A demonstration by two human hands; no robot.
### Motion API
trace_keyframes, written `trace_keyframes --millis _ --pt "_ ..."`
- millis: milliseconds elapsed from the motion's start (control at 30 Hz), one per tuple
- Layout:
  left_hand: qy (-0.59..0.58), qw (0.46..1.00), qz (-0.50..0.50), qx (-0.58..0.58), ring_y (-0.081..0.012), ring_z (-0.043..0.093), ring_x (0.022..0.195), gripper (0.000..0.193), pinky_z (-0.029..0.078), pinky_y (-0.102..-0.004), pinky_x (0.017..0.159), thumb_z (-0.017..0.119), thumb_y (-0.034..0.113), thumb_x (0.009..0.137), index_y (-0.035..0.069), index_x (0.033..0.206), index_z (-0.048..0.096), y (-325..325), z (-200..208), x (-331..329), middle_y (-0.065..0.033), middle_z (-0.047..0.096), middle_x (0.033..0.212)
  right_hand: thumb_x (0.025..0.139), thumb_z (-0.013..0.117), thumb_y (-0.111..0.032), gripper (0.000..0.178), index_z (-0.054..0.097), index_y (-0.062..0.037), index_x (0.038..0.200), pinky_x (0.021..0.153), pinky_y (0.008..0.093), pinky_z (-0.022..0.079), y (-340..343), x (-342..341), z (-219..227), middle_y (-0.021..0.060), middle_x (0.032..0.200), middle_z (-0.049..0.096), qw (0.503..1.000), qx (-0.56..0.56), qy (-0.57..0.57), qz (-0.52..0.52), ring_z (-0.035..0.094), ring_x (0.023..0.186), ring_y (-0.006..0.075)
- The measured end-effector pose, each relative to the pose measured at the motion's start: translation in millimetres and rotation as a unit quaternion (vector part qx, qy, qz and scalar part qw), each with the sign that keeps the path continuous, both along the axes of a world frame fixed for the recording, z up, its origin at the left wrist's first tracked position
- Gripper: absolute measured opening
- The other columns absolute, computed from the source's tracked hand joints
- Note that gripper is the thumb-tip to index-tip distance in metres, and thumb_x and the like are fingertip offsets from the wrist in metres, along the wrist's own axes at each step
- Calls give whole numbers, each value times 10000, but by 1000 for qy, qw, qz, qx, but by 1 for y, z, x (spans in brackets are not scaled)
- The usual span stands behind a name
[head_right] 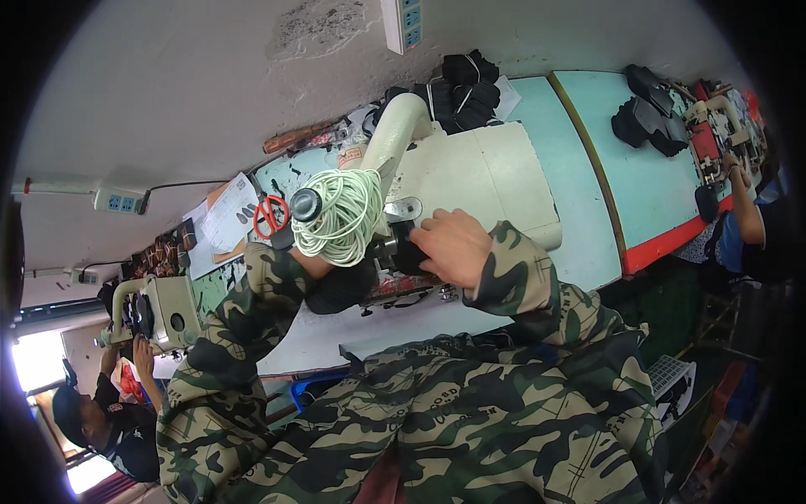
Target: The person handles shoe material pieces by hand, aligning them and feeding them through a skiving machine.
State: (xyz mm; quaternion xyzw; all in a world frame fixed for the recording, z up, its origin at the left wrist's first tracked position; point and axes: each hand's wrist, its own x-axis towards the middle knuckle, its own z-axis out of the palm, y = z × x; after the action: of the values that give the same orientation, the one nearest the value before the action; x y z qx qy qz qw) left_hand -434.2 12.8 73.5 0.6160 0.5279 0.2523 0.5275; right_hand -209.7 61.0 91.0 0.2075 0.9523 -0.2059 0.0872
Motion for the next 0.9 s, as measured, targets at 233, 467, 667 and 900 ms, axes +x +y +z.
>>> trace_keyframes --millis 233,467,667,900 --pt "1 999 -21 -31 -184 543 1051 347 415 -312 920 631 57 813 29 1153 570 -32 16 -11 -83 612 1099 695 716 -215 311 585 -54 926 737 398 433 1 -1 -1 74 897 596 995 -35 90 37 544 898 277" --pt "-1 1000 0 9 -186 538 1062 368 412 -316 928 636 54 813 34 1172 560 -4 10 0 -84 607 1116 713 704 -228 321 578 -26 929 787 418 442 3 2 -1 113 925 580 989 -94 114 3 541 913 307" --pt "34 998 -26 -40 -189 534 1073 387 409 -319 934 641 52 812 39 1188 552 -40 11 -15 -85 603 1131 715 703 -221 365 560 -20 985 799 416 439 3 5 2 117 921 582 997 -61 46 -2 536 927 318" --pt "-14 999 1 -43 -191 530 1084 409 406 -323 941 647 49 812 44 1207 542 -24 -5 -11 -87 598 1147 696 716 -224 386 552 -26 985 768 425 442 3 5 0 117 892 585 986 -81 146 19 545 899 317"
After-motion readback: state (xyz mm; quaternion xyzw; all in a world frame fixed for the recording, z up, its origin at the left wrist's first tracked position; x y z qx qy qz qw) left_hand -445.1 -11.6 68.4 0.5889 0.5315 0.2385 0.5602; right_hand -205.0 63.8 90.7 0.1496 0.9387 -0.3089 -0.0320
